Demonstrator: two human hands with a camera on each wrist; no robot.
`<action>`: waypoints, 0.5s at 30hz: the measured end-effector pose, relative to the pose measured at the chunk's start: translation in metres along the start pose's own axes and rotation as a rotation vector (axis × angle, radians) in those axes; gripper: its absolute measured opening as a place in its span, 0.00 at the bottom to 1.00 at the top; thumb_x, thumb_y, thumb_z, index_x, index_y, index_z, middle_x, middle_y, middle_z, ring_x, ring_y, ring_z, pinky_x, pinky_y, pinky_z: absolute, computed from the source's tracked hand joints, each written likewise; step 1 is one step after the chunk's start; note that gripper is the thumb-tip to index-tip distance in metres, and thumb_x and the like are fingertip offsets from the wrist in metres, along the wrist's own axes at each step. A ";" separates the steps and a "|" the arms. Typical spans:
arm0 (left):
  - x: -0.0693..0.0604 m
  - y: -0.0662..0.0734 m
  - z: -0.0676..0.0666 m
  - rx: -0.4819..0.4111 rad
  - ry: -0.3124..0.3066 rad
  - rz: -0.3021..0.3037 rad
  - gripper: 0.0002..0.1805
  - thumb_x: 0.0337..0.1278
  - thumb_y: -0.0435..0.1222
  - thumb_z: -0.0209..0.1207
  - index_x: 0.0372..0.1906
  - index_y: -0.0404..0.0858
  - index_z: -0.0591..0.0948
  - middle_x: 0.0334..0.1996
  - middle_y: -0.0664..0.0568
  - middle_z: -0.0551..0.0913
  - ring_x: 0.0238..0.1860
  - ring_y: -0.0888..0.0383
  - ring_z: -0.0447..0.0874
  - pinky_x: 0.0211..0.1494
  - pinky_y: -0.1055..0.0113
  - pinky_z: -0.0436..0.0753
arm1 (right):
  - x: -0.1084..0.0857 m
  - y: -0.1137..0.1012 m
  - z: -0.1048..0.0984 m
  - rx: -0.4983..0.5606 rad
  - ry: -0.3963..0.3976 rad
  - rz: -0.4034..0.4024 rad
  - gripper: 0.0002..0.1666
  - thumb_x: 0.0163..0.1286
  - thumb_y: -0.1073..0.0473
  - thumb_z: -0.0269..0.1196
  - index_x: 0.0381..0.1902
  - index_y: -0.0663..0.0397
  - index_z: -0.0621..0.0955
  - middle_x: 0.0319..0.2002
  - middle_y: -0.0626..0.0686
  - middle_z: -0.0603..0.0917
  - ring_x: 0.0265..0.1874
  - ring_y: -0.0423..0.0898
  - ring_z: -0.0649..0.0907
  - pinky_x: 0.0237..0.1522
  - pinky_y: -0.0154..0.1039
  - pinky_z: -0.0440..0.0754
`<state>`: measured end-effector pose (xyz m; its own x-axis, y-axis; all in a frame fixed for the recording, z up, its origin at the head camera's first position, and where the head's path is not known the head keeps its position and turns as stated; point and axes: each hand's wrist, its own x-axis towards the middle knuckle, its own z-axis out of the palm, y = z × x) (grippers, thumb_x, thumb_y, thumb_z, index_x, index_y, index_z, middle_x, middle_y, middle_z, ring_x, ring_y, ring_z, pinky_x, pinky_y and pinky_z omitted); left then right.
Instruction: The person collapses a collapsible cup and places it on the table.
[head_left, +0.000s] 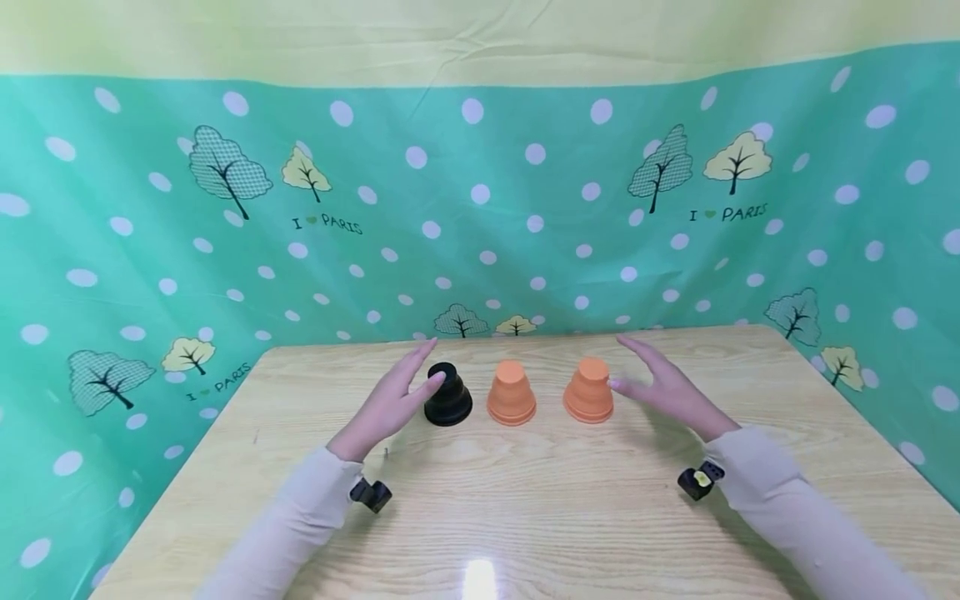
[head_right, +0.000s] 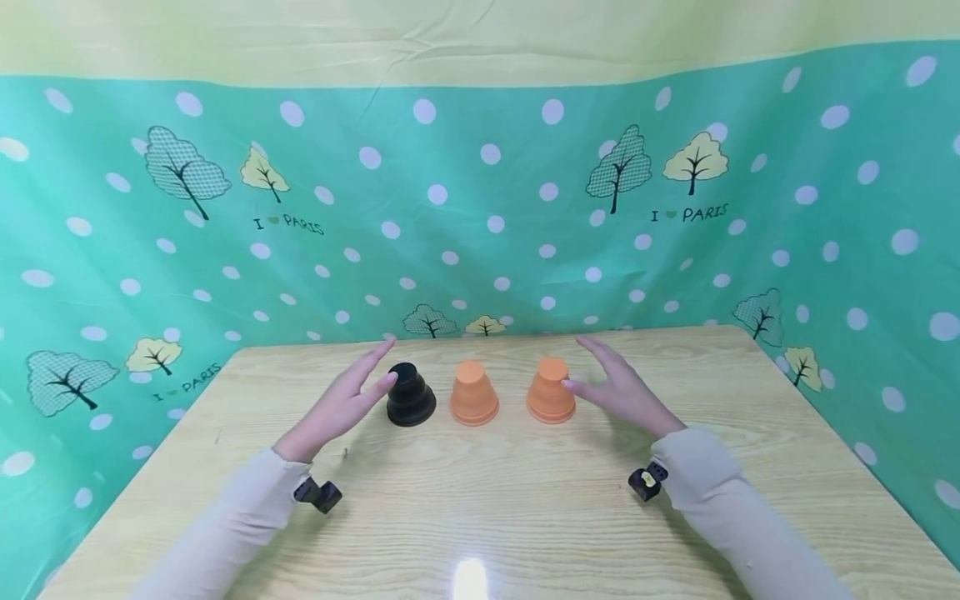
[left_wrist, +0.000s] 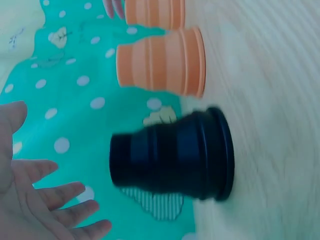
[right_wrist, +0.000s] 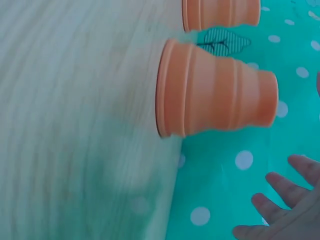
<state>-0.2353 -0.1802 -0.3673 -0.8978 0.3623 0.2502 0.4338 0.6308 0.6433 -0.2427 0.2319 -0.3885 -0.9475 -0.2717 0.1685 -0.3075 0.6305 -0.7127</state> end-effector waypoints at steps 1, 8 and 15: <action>0.000 0.002 0.002 -0.019 -0.001 -0.003 0.36 0.67 0.56 0.46 0.74 0.48 0.53 0.73 0.46 0.53 0.72 0.46 0.49 0.70 0.44 0.53 | 0.000 -0.001 0.002 0.011 0.002 0.004 0.49 0.64 0.44 0.62 0.74 0.53 0.52 0.72 0.63 0.52 0.70 0.66 0.51 0.62 0.71 0.50; 0.000 0.010 0.016 -0.185 0.007 -0.003 0.34 0.69 0.50 0.49 0.73 0.42 0.55 0.71 0.46 0.58 0.70 0.46 0.56 0.68 0.47 0.62 | 0.001 -0.007 0.013 0.052 -0.001 0.008 0.49 0.63 0.45 0.64 0.73 0.54 0.55 0.71 0.63 0.55 0.69 0.66 0.53 0.62 0.69 0.53; -0.002 0.022 0.025 -0.307 -0.006 -0.042 0.32 0.69 0.46 0.49 0.72 0.40 0.57 0.70 0.44 0.61 0.70 0.46 0.57 0.68 0.48 0.62 | 0.002 -0.011 0.023 0.074 0.022 0.017 0.48 0.62 0.46 0.65 0.72 0.59 0.56 0.70 0.64 0.58 0.67 0.64 0.58 0.63 0.66 0.57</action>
<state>-0.2222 -0.1500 -0.3712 -0.9135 0.3454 0.2152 0.3527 0.4084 0.8419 -0.2392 0.2077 -0.3956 -0.9546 -0.2449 0.1699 -0.2846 0.5796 -0.7636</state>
